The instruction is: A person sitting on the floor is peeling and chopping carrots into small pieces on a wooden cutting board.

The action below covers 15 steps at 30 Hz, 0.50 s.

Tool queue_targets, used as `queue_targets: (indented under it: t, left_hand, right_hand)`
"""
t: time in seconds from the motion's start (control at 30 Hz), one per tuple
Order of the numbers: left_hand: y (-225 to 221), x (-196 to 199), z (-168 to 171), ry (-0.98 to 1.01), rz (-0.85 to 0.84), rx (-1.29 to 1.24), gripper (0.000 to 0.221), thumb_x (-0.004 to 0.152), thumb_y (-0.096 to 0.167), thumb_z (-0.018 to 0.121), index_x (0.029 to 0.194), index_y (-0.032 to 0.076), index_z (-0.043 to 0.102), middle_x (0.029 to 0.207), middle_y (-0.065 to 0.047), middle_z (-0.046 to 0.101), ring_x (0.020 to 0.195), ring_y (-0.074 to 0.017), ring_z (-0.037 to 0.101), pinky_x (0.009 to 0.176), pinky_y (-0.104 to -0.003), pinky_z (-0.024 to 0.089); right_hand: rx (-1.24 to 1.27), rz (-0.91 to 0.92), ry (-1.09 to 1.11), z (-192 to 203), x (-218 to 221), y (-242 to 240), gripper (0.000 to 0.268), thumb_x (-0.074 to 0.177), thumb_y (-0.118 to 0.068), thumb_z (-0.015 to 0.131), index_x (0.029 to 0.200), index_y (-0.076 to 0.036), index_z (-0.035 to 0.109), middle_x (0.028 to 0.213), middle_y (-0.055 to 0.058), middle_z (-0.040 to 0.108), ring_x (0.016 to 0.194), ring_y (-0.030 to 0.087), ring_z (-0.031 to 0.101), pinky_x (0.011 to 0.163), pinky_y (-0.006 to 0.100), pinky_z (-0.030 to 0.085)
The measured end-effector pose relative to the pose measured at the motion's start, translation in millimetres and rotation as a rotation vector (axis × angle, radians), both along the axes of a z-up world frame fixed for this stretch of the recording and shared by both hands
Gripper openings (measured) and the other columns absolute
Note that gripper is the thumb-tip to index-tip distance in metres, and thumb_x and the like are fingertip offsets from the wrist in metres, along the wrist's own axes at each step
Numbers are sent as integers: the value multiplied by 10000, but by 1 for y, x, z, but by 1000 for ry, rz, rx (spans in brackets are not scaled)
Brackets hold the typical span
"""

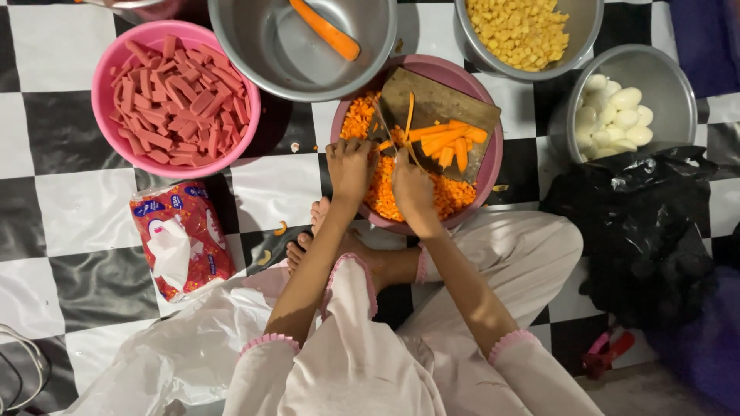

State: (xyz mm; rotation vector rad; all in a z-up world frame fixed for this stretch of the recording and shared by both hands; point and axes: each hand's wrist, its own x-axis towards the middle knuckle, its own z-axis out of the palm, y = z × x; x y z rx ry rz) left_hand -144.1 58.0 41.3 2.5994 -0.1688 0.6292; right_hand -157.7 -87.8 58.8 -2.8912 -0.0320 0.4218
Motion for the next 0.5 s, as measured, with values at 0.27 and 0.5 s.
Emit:
queue_targets:
  t: [0.27, 0.5]
  left_hand:
    - [-5, 4, -44, 193, 43, -11, 88, 904, 270, 729, 887, 237, 650, 889, 40, 563, 972, -194, 522, 910, -433, 336]
    - [-6, -3, 0, 199, 55, -130, 260, 997, 237, 656, 777, 162, 540, 852, -7, 508, 899, -175, 503, 837, -374, 314]
  right_hand:
    - [-17, 18, 1, 4, 9, 7, 401, 1031, -52, 435, 1414, 64, 444, 824, 327, 703, 733, 438, 738, 555, 509, 610]
    - [-34, 25, 43, -18, 10, 5, 404, 1036, -69, 425, 1421, 52, 448, 760, 273, 704, 618, 345, 724, 482, 411, 587]
